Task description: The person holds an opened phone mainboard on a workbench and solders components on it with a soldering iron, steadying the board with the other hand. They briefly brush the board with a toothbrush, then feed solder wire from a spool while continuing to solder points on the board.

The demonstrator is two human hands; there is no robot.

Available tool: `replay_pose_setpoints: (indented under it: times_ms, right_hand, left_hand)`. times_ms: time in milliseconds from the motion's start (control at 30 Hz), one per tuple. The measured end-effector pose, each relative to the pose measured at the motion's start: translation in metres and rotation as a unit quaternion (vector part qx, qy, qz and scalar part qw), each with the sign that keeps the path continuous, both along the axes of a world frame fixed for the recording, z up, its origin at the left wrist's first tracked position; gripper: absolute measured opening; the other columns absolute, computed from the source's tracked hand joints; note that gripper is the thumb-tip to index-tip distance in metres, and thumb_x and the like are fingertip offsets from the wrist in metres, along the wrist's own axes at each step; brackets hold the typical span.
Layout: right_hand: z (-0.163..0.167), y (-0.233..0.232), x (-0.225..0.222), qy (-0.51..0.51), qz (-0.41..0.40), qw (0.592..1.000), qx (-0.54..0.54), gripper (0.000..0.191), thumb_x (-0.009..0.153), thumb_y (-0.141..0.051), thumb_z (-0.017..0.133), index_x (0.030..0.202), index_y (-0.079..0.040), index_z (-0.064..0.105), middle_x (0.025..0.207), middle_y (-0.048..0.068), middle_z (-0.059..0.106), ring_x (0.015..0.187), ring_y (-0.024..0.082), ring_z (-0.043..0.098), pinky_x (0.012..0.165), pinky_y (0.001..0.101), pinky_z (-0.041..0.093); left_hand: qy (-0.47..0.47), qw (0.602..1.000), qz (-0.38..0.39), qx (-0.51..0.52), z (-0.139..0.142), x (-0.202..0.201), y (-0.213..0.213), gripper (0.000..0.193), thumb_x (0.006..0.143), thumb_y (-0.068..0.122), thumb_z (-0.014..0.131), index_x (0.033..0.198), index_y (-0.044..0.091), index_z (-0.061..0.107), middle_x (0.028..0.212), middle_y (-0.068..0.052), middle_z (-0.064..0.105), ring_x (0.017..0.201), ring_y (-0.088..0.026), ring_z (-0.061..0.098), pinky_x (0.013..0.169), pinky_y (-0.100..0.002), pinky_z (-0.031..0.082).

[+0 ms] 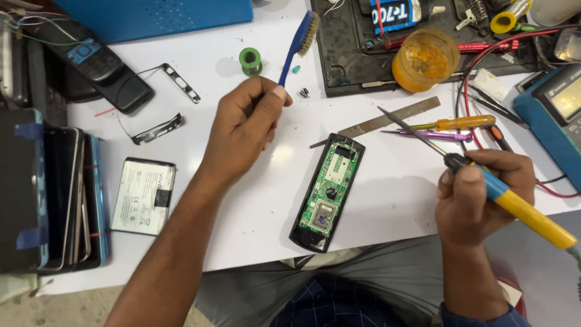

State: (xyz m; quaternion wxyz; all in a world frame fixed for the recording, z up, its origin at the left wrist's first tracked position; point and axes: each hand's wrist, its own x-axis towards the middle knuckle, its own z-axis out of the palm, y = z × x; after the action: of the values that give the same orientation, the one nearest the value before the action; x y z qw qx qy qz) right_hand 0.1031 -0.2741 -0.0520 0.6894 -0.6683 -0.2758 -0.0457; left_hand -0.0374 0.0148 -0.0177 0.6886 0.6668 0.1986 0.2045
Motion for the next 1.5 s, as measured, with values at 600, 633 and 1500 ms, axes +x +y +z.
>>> replay_pose_setpoints:
  times_ms: [600, 633, 1500]
  right_hand:
    - [-0.006, -0.002, -0.003, -0.039, 0.018, 0.998, -0.046, 0.028, 0.105, -0.020, 0.064, 0.112, 0.005, 0.052, 0.064, 0.006, 0.058, 0.049, 0.009, 0.052, 0.050, 0.0204, 0.043]
    - [-0.005, -0.001, -0.004, -0.037, 0.015, 0.998, -0.038, 0.028, 0.106, -0.020, 0.063, 0.113, 0.005, 0.052, 0.065, 0.006, 0.058, 0.049, 0.009, 0.052, 0.050, 0.0205, 0.044]
    - [-0.011, -0.004, -0.009, -0.121, 0.080, 0.989, -0.029, 0.031, 0.109, -0.020, 0.061, 0.135, -0.003, 0.055, 0.076, 0.006, 0.065, 0.062, 0.011, 0.062, 0.060, 0.0226, 0.055]
  left_hand:
    - [0.374, 0.814, 0.032, 0.443, 0.041, -0.049, -0.029, 0.019, 0.084, 0.019, 0.075, 0.100, 0.013, 0.082, 0.089, -0.007, 0.070, 0.093, -0.029, 0.062, 0.081, -0.044, 0.050]
    - [0.347, 0.815, 0.031, 0.463, 0.041, -0.046, -0.028, 0.023, 0.081, 0.019, 0.077, 0.102, 0.011, 0.080, 0.091, -0.009, 0.070, 0.093, -0.030, 0.062, 0.081, -0.045, 0.050]
    - [0.124, 0.771, 0.218, 0.586, 0.011, 0.173, 0.034, 0.015, 0.076, 0.015, 0.077, 0.070, 0.003, 0.070, 0.082, -0.017, 0.070, 0.065, -0.030, 0.069, 0.056, -0.044, 0.055]
